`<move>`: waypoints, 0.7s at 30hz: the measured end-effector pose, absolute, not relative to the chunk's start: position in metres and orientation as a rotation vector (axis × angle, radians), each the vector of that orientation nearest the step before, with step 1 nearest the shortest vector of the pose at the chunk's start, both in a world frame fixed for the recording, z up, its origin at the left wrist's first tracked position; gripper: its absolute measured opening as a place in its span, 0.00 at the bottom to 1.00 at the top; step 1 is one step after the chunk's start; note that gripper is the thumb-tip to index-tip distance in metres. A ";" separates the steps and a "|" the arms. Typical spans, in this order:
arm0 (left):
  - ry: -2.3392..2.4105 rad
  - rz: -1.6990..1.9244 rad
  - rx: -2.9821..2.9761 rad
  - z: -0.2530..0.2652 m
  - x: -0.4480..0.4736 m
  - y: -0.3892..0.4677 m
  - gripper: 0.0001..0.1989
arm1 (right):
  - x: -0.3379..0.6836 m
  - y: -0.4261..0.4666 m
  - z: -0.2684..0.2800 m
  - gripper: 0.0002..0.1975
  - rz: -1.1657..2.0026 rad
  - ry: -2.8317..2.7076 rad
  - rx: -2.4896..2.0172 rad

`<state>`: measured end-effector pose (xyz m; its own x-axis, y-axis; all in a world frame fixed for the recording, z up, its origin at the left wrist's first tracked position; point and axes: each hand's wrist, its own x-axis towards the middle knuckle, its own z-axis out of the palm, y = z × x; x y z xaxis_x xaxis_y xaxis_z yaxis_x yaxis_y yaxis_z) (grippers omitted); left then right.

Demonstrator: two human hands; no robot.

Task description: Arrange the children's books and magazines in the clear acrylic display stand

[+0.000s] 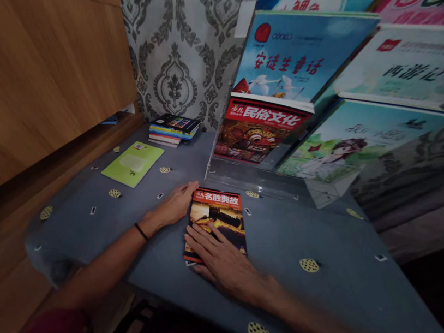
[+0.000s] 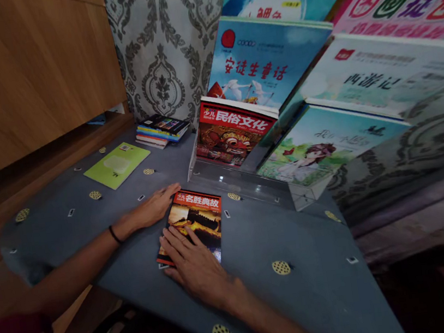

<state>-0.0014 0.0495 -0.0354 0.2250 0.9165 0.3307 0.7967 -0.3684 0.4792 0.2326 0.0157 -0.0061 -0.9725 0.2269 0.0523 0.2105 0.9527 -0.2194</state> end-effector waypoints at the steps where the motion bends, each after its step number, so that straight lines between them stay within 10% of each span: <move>1: 1.647 0.838 2.287 -0.036 -0.001 0.050 0.27 | 0.236 0.016 -0.004 0.31 0.359 -3.036 -0.361; 21: 1.681 0.469 2.525 -0.016 0.021 0.048 0.22 | 0.273 0.141 -0.020 0.28 0.807 -2.563 -0.874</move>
<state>0.0205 0.0482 -0.0164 0.3542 0.9109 0.2115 0.8890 -0.3982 0.2262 0.2728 0.1413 -0.0198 -0.7640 0.6358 0.1094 0.4584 0.6542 -0.6016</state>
